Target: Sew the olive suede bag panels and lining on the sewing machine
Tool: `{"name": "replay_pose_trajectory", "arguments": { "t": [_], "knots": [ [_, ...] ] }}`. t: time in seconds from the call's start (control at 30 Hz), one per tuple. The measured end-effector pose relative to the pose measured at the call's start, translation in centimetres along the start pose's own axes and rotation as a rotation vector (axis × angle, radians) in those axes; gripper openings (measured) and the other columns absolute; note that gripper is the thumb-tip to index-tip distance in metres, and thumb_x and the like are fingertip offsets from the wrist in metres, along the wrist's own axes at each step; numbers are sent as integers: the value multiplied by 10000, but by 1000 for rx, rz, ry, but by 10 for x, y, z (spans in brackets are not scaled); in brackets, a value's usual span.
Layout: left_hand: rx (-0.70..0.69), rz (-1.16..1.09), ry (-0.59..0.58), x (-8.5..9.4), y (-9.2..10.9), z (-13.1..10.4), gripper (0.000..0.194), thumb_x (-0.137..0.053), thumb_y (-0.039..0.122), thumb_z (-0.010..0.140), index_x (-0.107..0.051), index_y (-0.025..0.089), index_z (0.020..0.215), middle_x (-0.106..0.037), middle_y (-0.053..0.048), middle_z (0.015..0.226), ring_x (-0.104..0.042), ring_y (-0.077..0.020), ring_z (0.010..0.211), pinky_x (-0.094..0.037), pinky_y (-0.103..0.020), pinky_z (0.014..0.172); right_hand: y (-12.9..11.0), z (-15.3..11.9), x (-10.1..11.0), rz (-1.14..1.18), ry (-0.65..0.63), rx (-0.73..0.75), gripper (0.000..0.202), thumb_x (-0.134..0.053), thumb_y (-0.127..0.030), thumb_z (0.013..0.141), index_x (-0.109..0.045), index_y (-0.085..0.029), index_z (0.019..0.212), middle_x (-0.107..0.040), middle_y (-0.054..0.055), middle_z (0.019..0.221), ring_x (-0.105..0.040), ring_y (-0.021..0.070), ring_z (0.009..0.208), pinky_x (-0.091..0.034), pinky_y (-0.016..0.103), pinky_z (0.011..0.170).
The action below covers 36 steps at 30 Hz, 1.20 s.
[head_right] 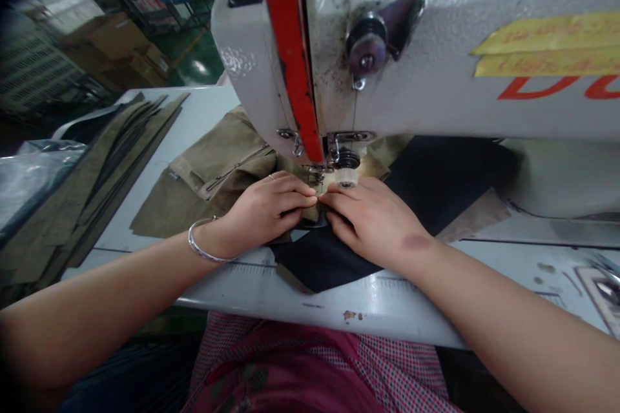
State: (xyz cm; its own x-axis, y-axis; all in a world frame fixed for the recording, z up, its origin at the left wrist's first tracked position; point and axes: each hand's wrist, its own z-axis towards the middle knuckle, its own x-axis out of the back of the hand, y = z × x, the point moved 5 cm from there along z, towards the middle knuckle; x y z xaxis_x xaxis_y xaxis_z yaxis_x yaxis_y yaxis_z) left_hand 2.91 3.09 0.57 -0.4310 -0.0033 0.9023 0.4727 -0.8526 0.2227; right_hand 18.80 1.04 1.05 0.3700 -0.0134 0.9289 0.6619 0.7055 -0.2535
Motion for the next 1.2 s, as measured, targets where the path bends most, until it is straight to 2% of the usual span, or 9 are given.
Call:
{"name": "replay_pose_trajectory", "arguments": {
  "t": [0.77, 1.2],
  "knots": [
    [22, -17, 49, 0, -7, 5, 187, -559, 140, 882, -678, 172, 1022, -676, -49, 1051, -609, -188, 986, -505, -361, 920, 10, 5, 0, 24, 3, -34, 287, -498, -211, 910, -618, -198, 1171, -629, 94, 1189, -561, 265, 1137, -444, 443, 985],
    [1, 28, 59, 2, 0, 5, 176, -542, 145, 899, -671, 162, 1018, -673, -49, 1021, -606, -183, 949, -512, -344, 889, 12, 6, -1, 22, 14, -36, 291, -510, -221, 907, -632, -191, 1170, -653, 102, 1125, -583, 262, 1062, -470, 436, 917]
  ]
}}
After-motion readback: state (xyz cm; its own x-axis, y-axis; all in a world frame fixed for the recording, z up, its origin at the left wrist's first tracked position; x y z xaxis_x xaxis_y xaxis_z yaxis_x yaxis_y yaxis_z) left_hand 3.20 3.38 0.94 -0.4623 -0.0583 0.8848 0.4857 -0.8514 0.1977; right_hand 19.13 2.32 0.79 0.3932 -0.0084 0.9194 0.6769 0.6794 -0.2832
